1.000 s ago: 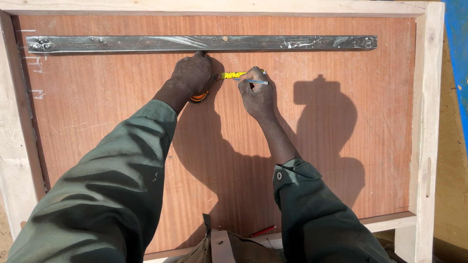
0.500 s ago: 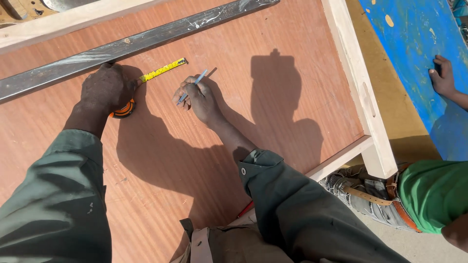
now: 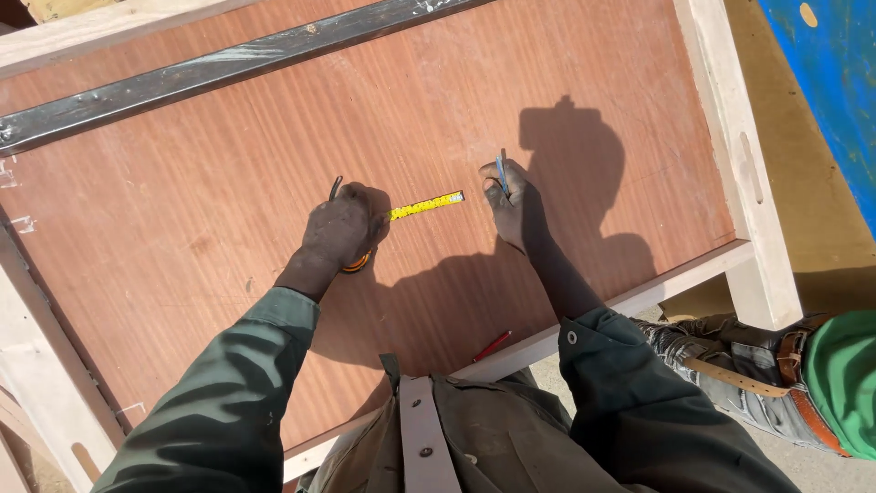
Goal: Measuring and marking a wooden board using a tape measure, straight edge, and pencil.
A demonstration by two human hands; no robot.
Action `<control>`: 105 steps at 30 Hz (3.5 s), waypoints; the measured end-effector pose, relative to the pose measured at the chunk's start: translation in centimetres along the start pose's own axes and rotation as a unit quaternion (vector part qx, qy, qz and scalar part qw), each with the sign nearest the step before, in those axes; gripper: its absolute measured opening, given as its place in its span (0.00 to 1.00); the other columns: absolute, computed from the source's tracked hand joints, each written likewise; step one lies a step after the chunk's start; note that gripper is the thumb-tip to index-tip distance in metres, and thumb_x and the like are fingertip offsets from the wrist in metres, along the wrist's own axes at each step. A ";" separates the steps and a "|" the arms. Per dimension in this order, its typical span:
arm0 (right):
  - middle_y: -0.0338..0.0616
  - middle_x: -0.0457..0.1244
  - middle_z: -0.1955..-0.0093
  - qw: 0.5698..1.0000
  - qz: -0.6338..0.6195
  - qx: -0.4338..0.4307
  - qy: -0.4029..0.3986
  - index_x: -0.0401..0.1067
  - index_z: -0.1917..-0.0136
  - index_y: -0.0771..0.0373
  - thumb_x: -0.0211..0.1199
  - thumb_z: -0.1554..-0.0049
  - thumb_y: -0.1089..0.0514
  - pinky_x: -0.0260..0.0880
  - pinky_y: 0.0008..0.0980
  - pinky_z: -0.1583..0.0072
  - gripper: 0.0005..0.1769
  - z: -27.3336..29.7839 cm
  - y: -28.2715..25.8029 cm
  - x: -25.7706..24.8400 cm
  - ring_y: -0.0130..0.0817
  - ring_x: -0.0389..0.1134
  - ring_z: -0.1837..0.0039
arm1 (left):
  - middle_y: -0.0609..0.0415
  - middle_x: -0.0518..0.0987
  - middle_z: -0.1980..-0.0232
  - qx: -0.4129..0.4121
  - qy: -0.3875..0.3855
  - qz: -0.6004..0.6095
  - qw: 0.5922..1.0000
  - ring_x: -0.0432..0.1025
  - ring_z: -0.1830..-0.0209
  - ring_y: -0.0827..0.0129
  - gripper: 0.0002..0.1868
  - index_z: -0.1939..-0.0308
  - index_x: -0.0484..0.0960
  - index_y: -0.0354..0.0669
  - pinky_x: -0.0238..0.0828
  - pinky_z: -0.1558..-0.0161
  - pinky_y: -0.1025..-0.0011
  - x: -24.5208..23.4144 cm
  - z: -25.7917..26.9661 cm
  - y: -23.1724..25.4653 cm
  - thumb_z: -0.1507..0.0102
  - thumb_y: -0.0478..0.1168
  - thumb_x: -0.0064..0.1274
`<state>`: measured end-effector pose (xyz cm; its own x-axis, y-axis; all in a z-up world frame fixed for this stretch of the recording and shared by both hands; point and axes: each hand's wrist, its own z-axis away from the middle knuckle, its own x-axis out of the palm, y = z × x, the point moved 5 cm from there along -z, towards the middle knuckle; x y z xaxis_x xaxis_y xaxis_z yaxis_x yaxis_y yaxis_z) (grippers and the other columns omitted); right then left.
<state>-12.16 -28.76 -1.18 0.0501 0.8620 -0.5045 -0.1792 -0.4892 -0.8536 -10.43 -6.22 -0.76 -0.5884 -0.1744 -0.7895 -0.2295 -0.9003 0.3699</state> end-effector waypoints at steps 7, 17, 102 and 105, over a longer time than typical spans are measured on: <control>0.46 0.60 0.64 0.998 0.051 -0.019 -0.043 0.67 0.54 0.57 0.51 0.49 0.60 0.63 0.33 0.60 0.09 1.9 0.0 1.4 0.34 0.61 0.62 | 0.40 0.66 0.54 0.007 0.011 0.009 1.000 0.70 0.65 0.46 0.22 0.55 0.68 0.32 0.69 0.64 0.58 3.0 2.2 1.7 0.42 0.49 0.34; 0.45 0.52 0.65 0.977 0.141 -0.093 -0.130 0.65 0.61 0.63 0.55 0.53 0.61 0.63 0.34 0.61 0.05 6.1 -0.2 2.5 0.44 0.59 0.59 | 0.41 0.68 0.58 0.022 0.003 -0.011 1.000 0.71 0.66 0.52 0.23 0.59 0.70 0.33 0.69 0.65 0.63 6.0 5.5 2.2 0.42 0.51 0.32; 0.43 0.57 0.62 0.975 0.199 0.026 -0.091 0.64 0.61 0.52 0.52 0.49 0.53 0.60 0.42 0.47 0.03 7.2 -2.9 2.9 0.44 0.61 0.53 | 0.40 0.68 0.58 -0.030 -0.014 0.014 0.999 0.71 0.64 0.50 0.24 0.56 0.68 0.30 0.68 0.63 0.61 4.7 6.7 2.3 0.41 0.50 0.35; 0.43 0.57 0.63 0.979 0.187 0.005 -0.084 0.64 0.61 0.53 0.52 0.49 0.54 0.60 0.43 0.48 0.04 6.9 -1.9 3.0 0.45 0.61 0.54 | 0.40 0.68 0.58 -0.035 -0.015 0.019 0.999 0.71 0.64 0.50 0.24 0.56 0.68 0.30 0.68 0.64 0.61 5.1 6.4 2.2 0.41 0.50 0.35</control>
<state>-18.45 -24.36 -0.16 -0.1822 0.6326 -0.7528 -0.1633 -0.7744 -0.6113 -18.85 -6.54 -0.81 -0.6193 -0.1975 -0.7599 -0.1521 -0.9193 0.3629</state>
